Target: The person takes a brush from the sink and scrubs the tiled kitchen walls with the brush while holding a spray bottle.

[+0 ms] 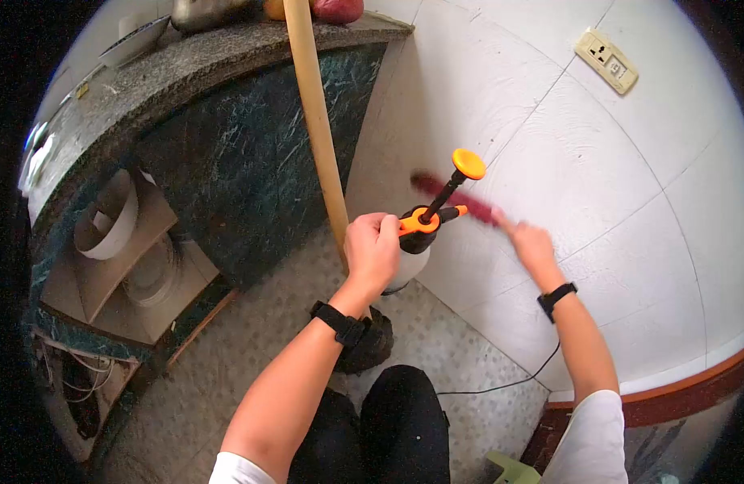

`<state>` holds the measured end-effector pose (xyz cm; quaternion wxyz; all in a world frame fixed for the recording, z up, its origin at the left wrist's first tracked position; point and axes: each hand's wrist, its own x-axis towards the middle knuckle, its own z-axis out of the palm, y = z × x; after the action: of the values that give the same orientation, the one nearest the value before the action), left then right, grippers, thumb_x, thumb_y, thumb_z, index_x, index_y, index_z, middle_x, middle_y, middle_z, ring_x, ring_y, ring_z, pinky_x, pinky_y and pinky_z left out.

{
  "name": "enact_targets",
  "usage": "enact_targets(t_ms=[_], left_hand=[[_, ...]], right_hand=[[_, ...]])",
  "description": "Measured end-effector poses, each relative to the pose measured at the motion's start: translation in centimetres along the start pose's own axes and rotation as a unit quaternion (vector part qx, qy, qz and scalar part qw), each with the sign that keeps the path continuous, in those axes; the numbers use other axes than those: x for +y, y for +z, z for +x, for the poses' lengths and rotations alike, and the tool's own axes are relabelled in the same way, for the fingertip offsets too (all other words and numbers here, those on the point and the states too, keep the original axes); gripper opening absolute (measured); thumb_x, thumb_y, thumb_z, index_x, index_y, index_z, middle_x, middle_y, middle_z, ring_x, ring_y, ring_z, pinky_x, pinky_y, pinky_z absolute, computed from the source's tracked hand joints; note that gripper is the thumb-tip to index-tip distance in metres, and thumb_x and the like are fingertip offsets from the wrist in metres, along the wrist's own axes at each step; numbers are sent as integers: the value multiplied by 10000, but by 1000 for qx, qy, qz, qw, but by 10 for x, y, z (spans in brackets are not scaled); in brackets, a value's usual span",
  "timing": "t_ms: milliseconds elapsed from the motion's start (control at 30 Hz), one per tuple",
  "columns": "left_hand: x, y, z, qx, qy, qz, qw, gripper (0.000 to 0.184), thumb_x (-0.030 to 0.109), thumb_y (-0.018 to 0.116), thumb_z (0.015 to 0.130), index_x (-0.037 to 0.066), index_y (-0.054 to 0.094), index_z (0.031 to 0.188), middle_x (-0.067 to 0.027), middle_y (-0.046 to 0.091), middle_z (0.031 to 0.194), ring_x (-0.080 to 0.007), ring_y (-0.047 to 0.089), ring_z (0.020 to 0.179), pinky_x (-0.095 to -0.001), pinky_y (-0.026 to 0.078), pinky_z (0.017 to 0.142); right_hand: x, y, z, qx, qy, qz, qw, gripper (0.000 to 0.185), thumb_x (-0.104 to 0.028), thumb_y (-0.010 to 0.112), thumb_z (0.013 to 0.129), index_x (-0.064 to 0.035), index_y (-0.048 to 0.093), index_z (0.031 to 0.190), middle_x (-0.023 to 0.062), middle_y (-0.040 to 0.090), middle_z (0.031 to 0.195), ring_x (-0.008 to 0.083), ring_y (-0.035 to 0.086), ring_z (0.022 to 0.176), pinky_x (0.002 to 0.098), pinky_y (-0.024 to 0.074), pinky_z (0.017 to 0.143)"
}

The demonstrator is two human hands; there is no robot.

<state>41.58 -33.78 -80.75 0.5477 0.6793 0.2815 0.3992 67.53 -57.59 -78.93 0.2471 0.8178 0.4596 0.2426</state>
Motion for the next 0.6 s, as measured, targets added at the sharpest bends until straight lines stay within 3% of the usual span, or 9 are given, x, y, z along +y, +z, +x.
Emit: enact_targets(t_ms=[133,267,333,367,400,433,467,567,600], left_hand=[[9,-10,3,-37,8,-13,999,335,242,526,828,-38,601,660,-240,522,586,-392,540,524,-463,424,536],[1,-18,6,-52,24,-36,998,338,237,513,826,-46,588,657,-243,490,572,-389,526,506,-458,410,515],[6,-27,6,-50,29,-56,997,335,229,505,827,-51,576,658,-248,468,572,-382,521,498,-456,402,511],[7,-30,7,-45,25,-57,997,335,229,505,827,-51,576,658,-248,468,572,-382,521,498,-456,402,511],[8,-33,10,-46,20,-85,995,316,209,491,827,-53,496,650,-174,367,568,-264,444,505,-422,356,501],[10,-35,11,-47,12,-114,992,312,189,477,826,-56,417,642,-99,265,565,-146,366,512,-388,311,491],[13,-35,10,-40,0,-107,993,327,204,486,822,-73,454,651,-145,301,549,-164,411,503,-394,335,498],[17,-36,10,-57,7,-73,996,340,228,496,814,-71,478,654,-201,343,548,-234,412,469,-412,347,498],[16,-35,9,-56,1,-76,996,340,228,496,814,-71,478,654,-201,343,548,-234,412,469,-412,347,498]], right_hand=[[-10,-80,88,220,96,112,964,633,-123,530,931,-338,355,1500,140,618,707,341,625,563,440,510,511],[-40,-72,152,151,69,132,977,611,-131,537,928,-291,374,1494,145,676,862,362,662,670,464,529,583],[-55,-21,155,179,-90,264,943,571,-152,531,932,-235,397,1481,129,686,1041,358,684,776,473,541,665],[-68,-1,136,124,-90,184,971,486,-152,532,928,-187,496,1411,104,658,1171,308,690,837,421,546,738],[-77,64,128,179,-36,295,938,309,-186,558,929,-142,649,1222,108,696,1042,272,687,808,381,525,743],[-80,96,96,22,43,527,848,231,-249,567,934,-121,713,1059,140,714,947,271,690,806,366,506,706],[-93,86,84,44,75,508,857,313,-359,568,933,-84,711,973,163,708,825,278,690,757,382,492,664],[-78,61,102,157,-52,282,945,409,-444,560,935,-66,689,1029,153,688,799,271,678,745,413,496,671],[-59,20,115,-51,8,189,981,362,-325,538,957,-163,609,1273,176,670,803,313,661,706,428,503,649]])
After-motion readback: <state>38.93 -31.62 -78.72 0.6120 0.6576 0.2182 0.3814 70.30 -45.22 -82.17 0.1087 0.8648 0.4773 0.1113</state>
